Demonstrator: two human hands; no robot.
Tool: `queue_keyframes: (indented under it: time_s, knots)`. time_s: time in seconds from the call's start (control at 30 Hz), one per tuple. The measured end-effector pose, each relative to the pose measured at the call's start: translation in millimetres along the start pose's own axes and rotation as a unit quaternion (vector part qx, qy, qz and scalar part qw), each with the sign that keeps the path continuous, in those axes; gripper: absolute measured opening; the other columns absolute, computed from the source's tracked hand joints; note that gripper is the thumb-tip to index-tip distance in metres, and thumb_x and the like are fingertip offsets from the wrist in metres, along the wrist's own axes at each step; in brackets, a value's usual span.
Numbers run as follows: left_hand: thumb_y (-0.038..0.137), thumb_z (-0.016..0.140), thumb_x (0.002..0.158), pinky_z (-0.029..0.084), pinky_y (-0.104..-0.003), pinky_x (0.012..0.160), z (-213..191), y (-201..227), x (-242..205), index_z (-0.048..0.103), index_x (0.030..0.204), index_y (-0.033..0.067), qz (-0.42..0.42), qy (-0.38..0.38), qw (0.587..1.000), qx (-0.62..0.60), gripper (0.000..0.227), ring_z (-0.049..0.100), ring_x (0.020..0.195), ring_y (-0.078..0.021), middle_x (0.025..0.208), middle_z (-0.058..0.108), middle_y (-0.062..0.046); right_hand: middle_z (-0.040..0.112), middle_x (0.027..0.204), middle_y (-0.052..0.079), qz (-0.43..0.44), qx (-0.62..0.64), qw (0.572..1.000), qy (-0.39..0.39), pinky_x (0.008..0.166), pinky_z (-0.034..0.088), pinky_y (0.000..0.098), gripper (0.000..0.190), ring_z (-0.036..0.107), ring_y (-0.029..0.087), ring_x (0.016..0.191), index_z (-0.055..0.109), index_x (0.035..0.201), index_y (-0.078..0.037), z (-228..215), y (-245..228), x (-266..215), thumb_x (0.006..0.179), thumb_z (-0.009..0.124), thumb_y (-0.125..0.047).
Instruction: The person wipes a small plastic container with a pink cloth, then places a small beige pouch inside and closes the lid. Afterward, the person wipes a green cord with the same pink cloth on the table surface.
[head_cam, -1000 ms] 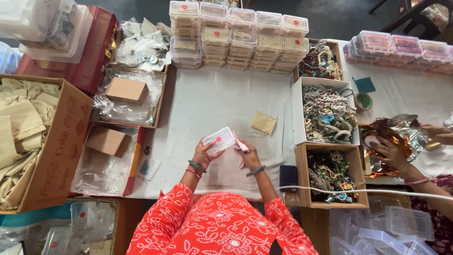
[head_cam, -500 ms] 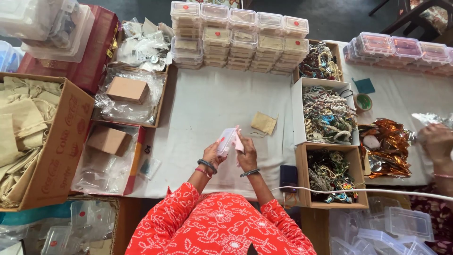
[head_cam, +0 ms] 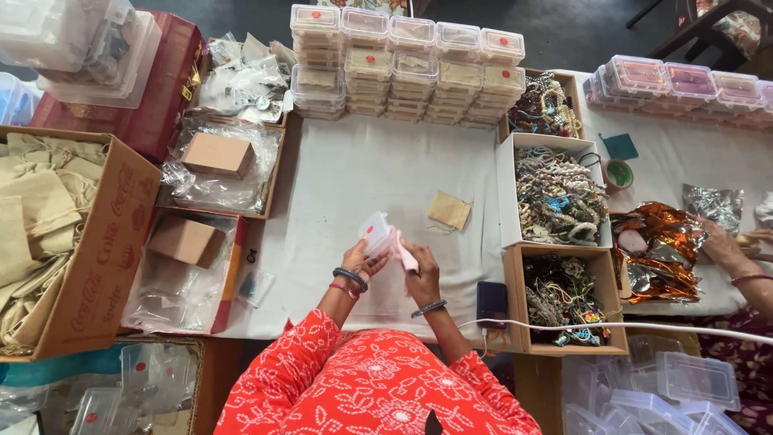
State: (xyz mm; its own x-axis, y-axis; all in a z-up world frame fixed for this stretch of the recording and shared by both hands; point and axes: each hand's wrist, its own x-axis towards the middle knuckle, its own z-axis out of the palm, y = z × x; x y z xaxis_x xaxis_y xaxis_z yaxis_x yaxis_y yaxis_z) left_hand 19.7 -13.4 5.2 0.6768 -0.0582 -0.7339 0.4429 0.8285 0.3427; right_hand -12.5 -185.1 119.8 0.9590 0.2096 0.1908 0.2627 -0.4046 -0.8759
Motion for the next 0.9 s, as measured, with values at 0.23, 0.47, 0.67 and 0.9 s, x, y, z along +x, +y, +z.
queue_keyframes:
  time_s: [0.23,0.47,0.67,0.9]
  knots:
    - [0.044,0.049,0.103,0.063,-0.040,0.075,-2,-16,12,0.056,0.136,0.0099,-0.013,-0.046,0.999,0.027,0.048,0.070,0.093,-0.0221,0.110,0.070,-0.012,0.063,0.119,0.015,-0.114,-0.164,0.977,0.078,0.089,0.054,0.0423,0.061,0.062,0.034,0.107,0.067,0.134,-0.010,14,-37,3,0.075,0.062,0.006]
    - [0.045,0.043,0.107,0.057,-0.036,0.067,-13,-8,17,0.058,0.133,0.0103,-0.030,-0.017,0.998,0.053,0.046,0.069,0.088,-0.0188,0.104,0.073,-0.009,0.065,0.119,0.013,-0.142,-0.208,0.968,-0.012,0.088,0.055,0.0418,0.060,0.061,0.033,0.108,0.072,0.127,-0.015,9,-12,-18,0.071,0.064,0.004]
    - [0.036,0.036,0.109,0.061,-0.036,0.075,15,0,-22,0.059,0.131,0.0142,-0.073,-0.137,0.987,0.034,0.039,0.069,0.083,-0.0172,0.104,0.072,-0.003,0.065,0.126,0.013,-0.023,-0.034,0.994,0.104,0.095,0.055,0.0374,0.056,0.066,0.029,0.117,0.068,0.135,-0.012,-1,0,2,0.084,0.061,0.009]
    - [0.042,0.035,0.108,0.054,-0.032,0.057,32,1,-47,0.063,0.125,0.0131,-0.073,-0.250,0.966,0.011,0.044,0.067,0.069,-0.0154,0.093,0.072,-0.002,0.059,0.138,0.018,-0.099,-0.062,0.987,0.111,0.102,0.053,0.0399,0.071,0.062,0.035,0.124,0.058,0.145,-0.010,8,-31,25,0.077,0.059,0.008]
